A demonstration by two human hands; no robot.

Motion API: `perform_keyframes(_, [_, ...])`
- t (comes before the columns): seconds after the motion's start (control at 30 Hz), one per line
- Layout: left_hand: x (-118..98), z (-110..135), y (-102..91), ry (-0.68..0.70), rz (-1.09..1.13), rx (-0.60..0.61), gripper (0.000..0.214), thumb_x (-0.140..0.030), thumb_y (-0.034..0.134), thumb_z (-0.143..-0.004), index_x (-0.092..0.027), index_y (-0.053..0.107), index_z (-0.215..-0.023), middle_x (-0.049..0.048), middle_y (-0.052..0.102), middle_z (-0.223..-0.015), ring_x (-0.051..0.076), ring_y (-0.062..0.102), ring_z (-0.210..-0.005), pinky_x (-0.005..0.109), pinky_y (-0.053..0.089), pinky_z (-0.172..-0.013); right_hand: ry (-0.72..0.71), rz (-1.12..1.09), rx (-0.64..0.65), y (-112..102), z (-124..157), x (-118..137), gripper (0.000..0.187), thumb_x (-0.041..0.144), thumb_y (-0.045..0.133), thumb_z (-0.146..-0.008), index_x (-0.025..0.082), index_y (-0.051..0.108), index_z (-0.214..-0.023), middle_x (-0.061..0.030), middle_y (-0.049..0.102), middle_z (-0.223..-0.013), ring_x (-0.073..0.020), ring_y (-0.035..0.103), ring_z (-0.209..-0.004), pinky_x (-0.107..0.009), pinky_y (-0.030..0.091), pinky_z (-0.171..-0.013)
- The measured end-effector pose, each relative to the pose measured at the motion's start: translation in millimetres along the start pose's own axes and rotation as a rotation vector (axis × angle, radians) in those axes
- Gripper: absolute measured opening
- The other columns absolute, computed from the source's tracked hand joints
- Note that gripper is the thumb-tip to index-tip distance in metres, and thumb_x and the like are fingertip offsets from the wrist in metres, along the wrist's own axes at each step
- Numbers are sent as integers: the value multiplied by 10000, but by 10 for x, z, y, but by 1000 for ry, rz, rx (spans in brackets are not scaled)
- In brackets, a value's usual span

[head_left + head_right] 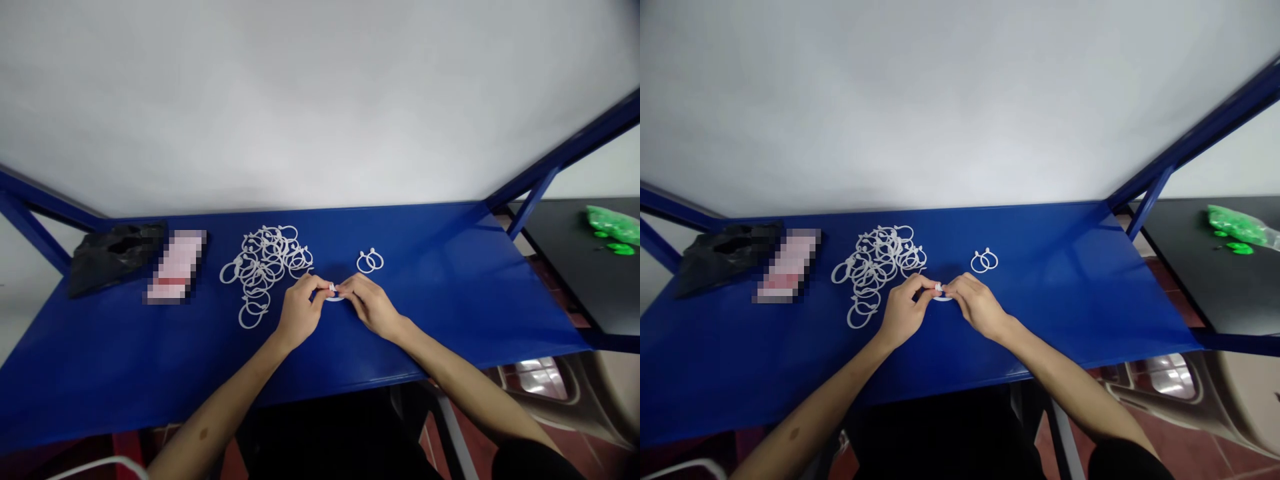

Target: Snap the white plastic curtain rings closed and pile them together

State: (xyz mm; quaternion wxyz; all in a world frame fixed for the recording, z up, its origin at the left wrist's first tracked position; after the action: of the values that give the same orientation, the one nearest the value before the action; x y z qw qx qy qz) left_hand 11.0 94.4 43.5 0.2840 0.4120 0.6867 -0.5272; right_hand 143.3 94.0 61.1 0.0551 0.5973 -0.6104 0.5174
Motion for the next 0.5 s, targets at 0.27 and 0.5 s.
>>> perform_keyframes(0.27, [-159,22,26,278,-112,13,117,-143,609,-931,-213,654,-848,-14,713,-799,149,634,-781,285,526,-772,-61,69,13,62,17,41,164,146,467,-1023,211,612,-1065,-65,686,-918,-182,628,-832,-337,561,-747])
perform_keyframes(0.5, [-151,-111,-199,341,-594,-75,284,-190,588,-948,-190,654,-1225,91,699,-1179,272,588,-1092,443,474,-973,120,330,-212,-369,-55,-228,117,225,538,-1001,218,648,-1040,-81,689,-987,-224,643,-946,-405,547,-856])
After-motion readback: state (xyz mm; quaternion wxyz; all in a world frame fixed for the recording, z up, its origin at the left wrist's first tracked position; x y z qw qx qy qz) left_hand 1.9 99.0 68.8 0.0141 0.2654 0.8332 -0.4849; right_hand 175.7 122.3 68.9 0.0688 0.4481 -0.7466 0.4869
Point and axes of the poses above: each hand's wrist, its own z-axis away from the middle knuckle, its own y-axis out of the palm, x = y × z, the point moved 10 cm from there along -z, towards the middle knuckle
